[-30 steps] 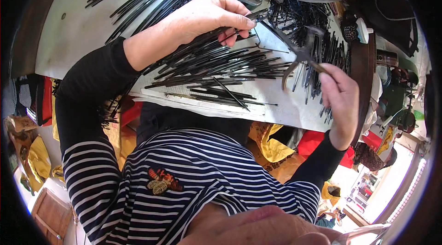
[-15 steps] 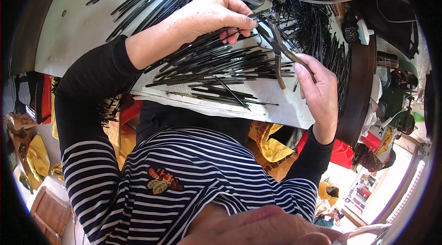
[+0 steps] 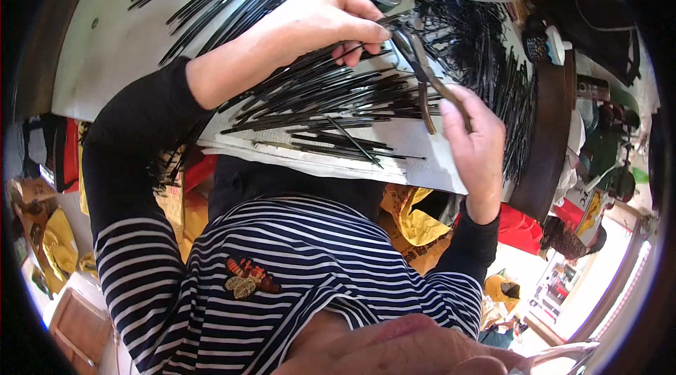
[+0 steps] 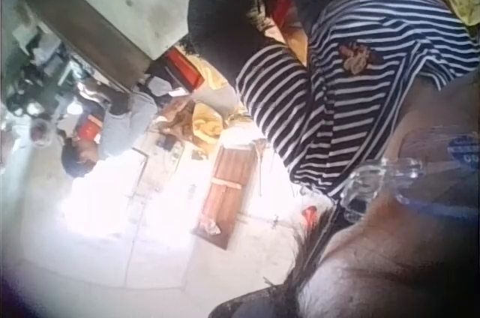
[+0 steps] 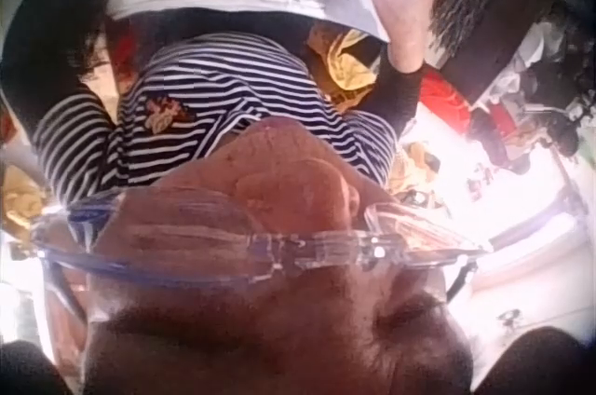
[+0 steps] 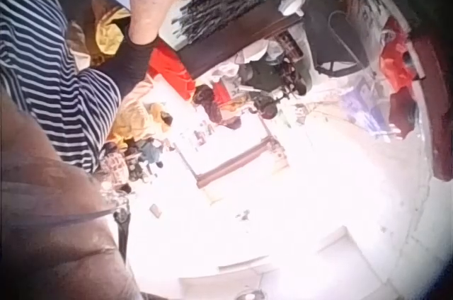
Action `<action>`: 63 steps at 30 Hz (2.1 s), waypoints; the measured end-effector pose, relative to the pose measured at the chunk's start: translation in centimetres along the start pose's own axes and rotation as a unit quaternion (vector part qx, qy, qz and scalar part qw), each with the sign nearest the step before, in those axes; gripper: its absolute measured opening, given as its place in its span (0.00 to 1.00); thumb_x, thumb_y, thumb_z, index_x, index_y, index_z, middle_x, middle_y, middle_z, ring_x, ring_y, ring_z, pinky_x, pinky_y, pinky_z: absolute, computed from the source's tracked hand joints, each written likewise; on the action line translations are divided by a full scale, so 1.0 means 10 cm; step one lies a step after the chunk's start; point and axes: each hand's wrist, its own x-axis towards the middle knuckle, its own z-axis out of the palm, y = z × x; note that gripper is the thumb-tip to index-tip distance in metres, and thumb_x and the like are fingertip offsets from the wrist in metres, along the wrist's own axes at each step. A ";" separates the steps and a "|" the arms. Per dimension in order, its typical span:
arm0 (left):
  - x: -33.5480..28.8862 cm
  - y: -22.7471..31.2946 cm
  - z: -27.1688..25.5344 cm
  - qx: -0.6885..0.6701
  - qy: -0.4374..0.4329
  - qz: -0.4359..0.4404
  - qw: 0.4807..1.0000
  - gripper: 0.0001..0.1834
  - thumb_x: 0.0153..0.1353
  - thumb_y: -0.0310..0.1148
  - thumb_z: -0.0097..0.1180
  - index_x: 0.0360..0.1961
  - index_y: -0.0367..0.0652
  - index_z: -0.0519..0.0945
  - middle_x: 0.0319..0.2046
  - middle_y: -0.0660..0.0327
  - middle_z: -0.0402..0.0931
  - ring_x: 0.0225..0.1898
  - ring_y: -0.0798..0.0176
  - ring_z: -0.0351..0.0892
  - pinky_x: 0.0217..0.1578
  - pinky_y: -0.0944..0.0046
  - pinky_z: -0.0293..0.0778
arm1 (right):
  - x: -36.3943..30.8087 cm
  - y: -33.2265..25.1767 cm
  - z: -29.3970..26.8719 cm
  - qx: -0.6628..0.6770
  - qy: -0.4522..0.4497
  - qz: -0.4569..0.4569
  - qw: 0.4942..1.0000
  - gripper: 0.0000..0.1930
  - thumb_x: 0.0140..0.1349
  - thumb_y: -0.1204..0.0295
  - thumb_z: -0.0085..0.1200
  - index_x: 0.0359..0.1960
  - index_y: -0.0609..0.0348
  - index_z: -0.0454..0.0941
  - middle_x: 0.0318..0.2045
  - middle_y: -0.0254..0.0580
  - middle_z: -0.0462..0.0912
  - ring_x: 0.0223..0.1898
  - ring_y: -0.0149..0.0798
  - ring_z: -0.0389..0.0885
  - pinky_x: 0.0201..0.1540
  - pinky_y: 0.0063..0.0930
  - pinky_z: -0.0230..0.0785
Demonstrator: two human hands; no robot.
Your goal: The person assembles umbrella ribs by joining metal stays together, fastening their joints using a machine, and placing the assembled ribs into a pile.
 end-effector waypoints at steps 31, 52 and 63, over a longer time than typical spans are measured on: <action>-0.18 0.20 0.05 0.063 0.089 0.084 0.991 0.10 0.56 0.23 0.54 0.40 0.32 0.77 0.25 0.57 0.75 0.17 0.73 0.67 0.18 0.77 0.60 | 0.00 0.43 0.16 -0.095 0.083 -0.198 0.972 0.07 0.55 0.69 0.50 0.32 0.58 0.69 0.26 0.47 0.77 0.27 0.52 0.77 0.30 0.43 0.69; -0.04 0.19 0.05 -0.020 0.033 -0.037 0.999 0.15 0.57 0.32 0.57 0.39 0.29 0.76 0.21 0.60 0.75 0.12 0.76 0.65 0.11 0.77 0.58 | 0.55 1.14 -0.92 -0.096 0.057 0.126 0.986 0.15 0.61 0.67 0.45 0.44 0.64 0.73 0.25 0.39 0.80 0.16 0.29 0.72 0.21 0.24 0.67; -0.08 0.26 0.07 -0.026 -0.007 -0.074 0.997 0.12 0.58 0.34 0.55 0.29 0.33 0.76 0.17 0.64 0.71 0.11 0.76 0.63 0.12 0.77 0.56 | 1.92 2.02 -1.02 -0.373 0.094 0.274 0.881 0.19 0.57 0.57 0.43 0.46 0.52 0.73 0.46 0.51 0.76 0.51 0.50 0.72 0.49 0.41 0.66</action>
